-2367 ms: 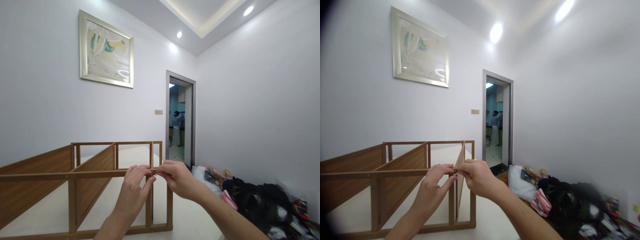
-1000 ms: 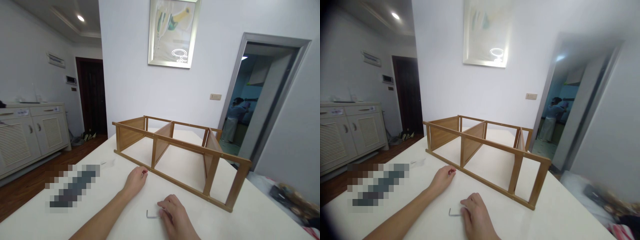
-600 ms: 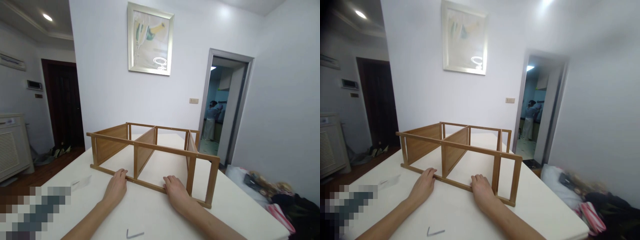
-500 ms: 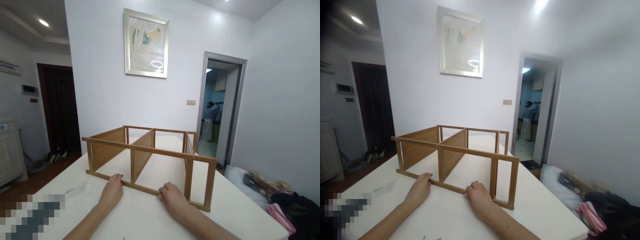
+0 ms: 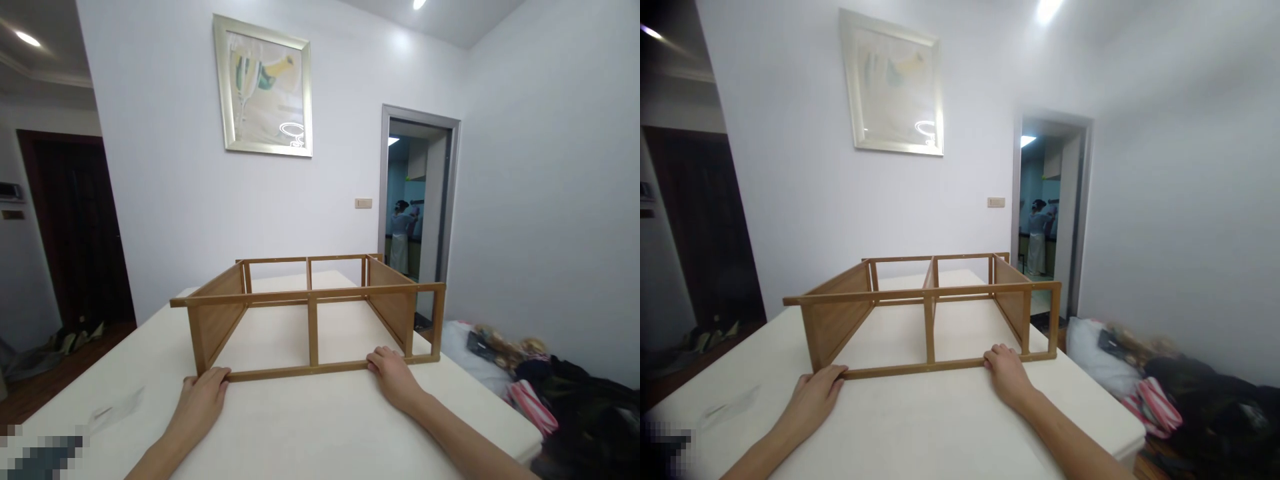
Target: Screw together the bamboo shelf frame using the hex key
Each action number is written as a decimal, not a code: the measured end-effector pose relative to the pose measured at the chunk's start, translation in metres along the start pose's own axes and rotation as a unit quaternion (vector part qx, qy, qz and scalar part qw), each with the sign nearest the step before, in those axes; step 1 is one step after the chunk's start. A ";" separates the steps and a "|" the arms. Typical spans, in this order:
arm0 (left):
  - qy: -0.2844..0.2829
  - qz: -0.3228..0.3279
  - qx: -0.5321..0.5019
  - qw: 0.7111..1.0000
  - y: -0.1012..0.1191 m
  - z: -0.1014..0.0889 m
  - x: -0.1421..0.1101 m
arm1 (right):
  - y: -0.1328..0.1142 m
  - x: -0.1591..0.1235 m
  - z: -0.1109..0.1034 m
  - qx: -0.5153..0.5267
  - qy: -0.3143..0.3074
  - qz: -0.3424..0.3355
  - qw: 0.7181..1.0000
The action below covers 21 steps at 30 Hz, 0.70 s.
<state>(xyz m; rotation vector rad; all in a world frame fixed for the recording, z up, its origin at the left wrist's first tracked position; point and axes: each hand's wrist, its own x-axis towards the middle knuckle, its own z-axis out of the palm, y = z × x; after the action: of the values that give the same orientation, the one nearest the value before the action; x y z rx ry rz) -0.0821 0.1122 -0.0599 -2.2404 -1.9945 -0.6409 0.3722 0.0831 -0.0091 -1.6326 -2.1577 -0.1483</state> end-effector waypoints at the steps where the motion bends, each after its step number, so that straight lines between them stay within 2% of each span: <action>1: -0.010 0.021 0.008 1.000 0.003 0.000 -0.001 | 0.007 0.000 0.000 -0.002 0.002 0.017 1.000; 4: -0.031 0.048 0.046 0.997 0.011 0.001 -0.004 | 0.019 -0.001 0.002 -0.002 0.003 0.047 0.999; 11: -0.045 0.024 0.098 0.994 0.011 -0.001 -0.010 | 0.017 -0.005 0.004 0.011 0.002 0.046 0.999; 18: -0.036 0.017 0.098 0.994 0.027 -0.018 -0.029 | 0.015 -0.013 -0.003 0.034 0.021 0.028 0.999; 21: 0.000 0.026 0.096 0.995 0.029 -0.023 -0.048 | 0.017 -0.025 -0.012 0.048 0.038 0.008 0.998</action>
<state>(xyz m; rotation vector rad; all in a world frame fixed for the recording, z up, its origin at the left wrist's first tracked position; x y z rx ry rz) -0.0636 0.0557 -0.0494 -2.1702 -1.9015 -0.4221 0.3972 0.0618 -0.0111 -1.5650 -2.0629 -0.0980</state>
